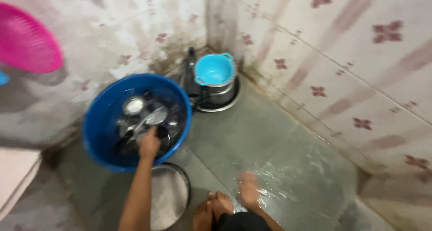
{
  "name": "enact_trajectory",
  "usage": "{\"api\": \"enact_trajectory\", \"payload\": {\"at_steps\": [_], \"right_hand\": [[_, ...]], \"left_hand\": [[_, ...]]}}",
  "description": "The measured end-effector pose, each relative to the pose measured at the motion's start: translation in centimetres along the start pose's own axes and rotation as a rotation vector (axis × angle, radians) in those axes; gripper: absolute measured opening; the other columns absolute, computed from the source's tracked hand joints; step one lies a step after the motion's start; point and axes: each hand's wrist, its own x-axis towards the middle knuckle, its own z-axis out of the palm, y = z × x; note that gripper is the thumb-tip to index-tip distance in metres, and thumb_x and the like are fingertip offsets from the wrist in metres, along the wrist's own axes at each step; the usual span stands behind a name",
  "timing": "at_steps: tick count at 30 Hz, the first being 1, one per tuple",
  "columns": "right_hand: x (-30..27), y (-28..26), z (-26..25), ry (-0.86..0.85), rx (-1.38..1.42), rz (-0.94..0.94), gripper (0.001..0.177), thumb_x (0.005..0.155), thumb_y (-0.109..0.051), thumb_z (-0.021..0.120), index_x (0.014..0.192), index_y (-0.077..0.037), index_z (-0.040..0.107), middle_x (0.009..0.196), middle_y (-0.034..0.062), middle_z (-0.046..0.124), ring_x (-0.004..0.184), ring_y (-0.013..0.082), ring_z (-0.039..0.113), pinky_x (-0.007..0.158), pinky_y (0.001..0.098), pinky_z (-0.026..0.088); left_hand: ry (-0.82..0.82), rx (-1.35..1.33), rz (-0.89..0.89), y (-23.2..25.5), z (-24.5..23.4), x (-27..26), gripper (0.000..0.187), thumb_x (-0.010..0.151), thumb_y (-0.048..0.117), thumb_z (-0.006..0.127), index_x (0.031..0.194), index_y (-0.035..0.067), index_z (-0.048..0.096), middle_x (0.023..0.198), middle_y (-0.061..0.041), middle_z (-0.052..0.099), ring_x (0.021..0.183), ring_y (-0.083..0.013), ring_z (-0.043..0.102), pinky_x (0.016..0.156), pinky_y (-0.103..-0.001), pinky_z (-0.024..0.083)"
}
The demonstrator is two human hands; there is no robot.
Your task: The person washes several metal pots, lids, and a pressure cooker by hand using a scrub pad and water, placing the cleaned items on the floor.
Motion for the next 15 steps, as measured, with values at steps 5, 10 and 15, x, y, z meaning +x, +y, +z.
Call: {"api": "enact_trajectory", "payload": {"at_steps": [5, 10, 15], "right_hand": [[1.5, 3.7, -1.5, 0.607, -0.121, 0.081, 0.052, 0.096, -0.027, 0.059, 0.143, -0.004, 0.055, 0.148, 0.0252, 0.052, 0.139, 0.0447, 0.043, 0.117, 0.0541, 0.029], [-12.7, 18.5, -11.8, 1.165, -0.418, 0.876, 0.052, 0.1, -0.039, 0.047, 0.137, -0.003, 0.056, 0.14, 0.0197, 0.054, 0.127, 0.0367, 0.048, 0.109, 0.0487, 0.034], [-12.9, 26.3, -12.3, 1.203, -0.65, 1.348, 0.066, 0.107, -0.042, 0.037, 0.158, 0.0, 0.04, 0.165, 0.0186, 0.036, 0.153, 0.0395, 0.027, 0.123, 0.06, 0.011]], "left_hand": [[0.431, -0.54, 0.226, 1.9, -4.6, -2.7, 0.044, 0.087, -0.001, 0.066, 0.131, 0.003, 0.066, 0.118, -0.017, 0.072, 0.1, -0.031, 0.07, 0.086, -0.04, 0.056], [0.08, -0.78, -0.027, 6.0, -11.6, -5.5, 0.045, 0.09, 0.001, 0.062, 0.135, 0.005, 0.066, 0.1, -0.011, 0.075, 0.063, -0.0171, 0.066, 0.055, -0.038, 0.053], [0.013, -0.445, 0.198, 11.6, -11.6, -6.7, 0.05, 0.086, 0.005, 0.065, 0.135, 0.015, 0.066, 0.083, -0.018, 0.072, 0.059, -0.0262, 0.07, 0.059, -0.04, 0.054]]}}
